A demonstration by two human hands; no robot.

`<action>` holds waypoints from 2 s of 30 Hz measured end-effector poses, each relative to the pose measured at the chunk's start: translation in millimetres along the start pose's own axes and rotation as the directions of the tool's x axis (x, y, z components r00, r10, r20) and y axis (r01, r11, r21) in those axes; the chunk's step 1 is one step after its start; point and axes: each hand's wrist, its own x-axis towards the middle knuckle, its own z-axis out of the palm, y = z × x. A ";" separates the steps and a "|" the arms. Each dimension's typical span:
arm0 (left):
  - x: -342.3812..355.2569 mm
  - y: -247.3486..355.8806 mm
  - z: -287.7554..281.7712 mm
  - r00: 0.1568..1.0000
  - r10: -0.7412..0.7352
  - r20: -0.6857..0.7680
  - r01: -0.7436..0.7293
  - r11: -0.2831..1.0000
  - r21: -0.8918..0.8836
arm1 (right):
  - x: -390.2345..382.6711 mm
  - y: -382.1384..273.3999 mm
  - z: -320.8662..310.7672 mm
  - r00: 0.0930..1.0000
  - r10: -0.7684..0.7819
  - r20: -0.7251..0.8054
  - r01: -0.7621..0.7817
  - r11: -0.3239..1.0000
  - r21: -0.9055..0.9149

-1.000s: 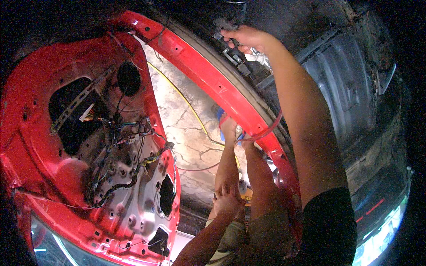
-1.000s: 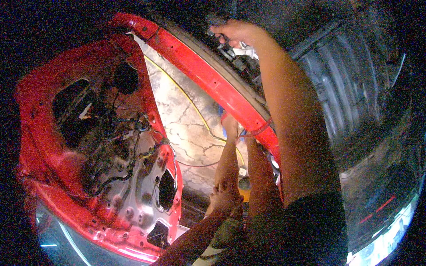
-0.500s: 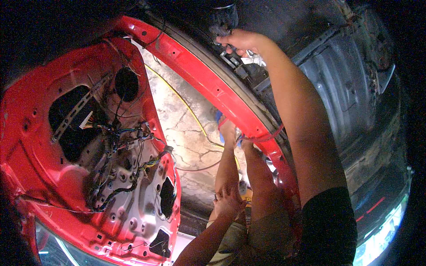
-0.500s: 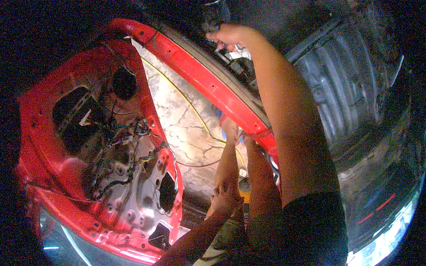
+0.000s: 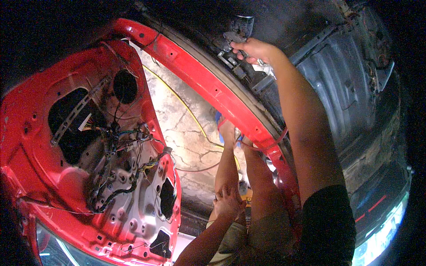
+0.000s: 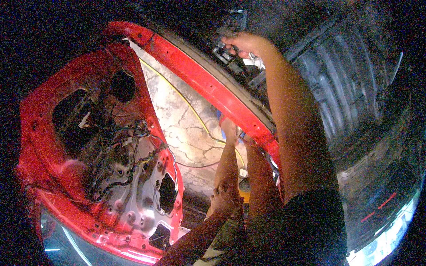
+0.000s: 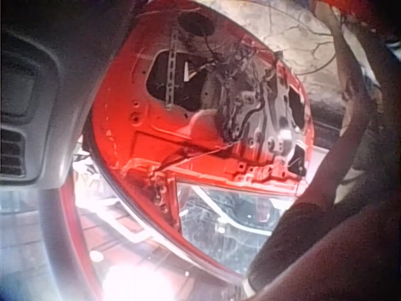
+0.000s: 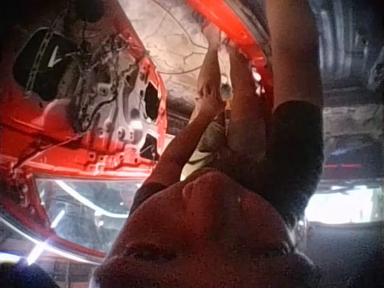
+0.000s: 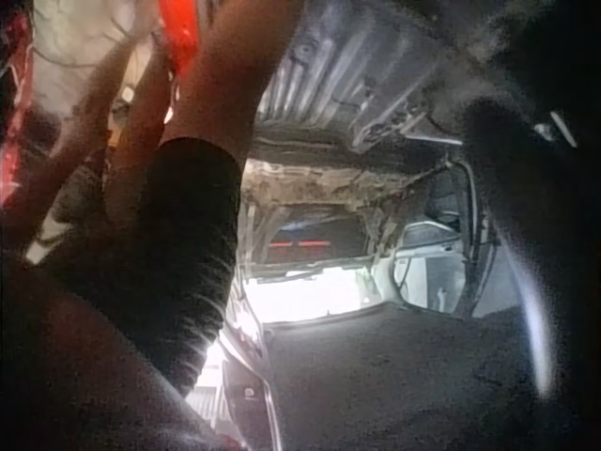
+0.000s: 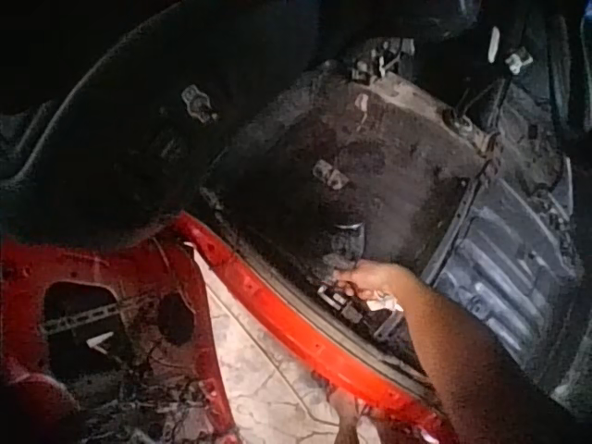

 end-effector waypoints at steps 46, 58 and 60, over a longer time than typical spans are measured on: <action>8.3 -6.7 35.9 0.998 -0.006 -0.056 0.007 0.999 0.031 | -158.6 62.3 40.2 0.901 0.007 -0.433 0.019 0.998 0.056; 2.2 -6.0 24.7 0.997 -0.018 -0.068 0.022 0.998 0.053 | -133.8 46.6 38.6 0.909 -0.137 -0.395 0.188 0.978 0.095; 0.9 -4.7 22.2 0.997 -0.024 -0.070 0.027 0.999 0.046 | -135.6 41.4 37.3 0.899 -0.121 -0.422 0.157 0.986 0.050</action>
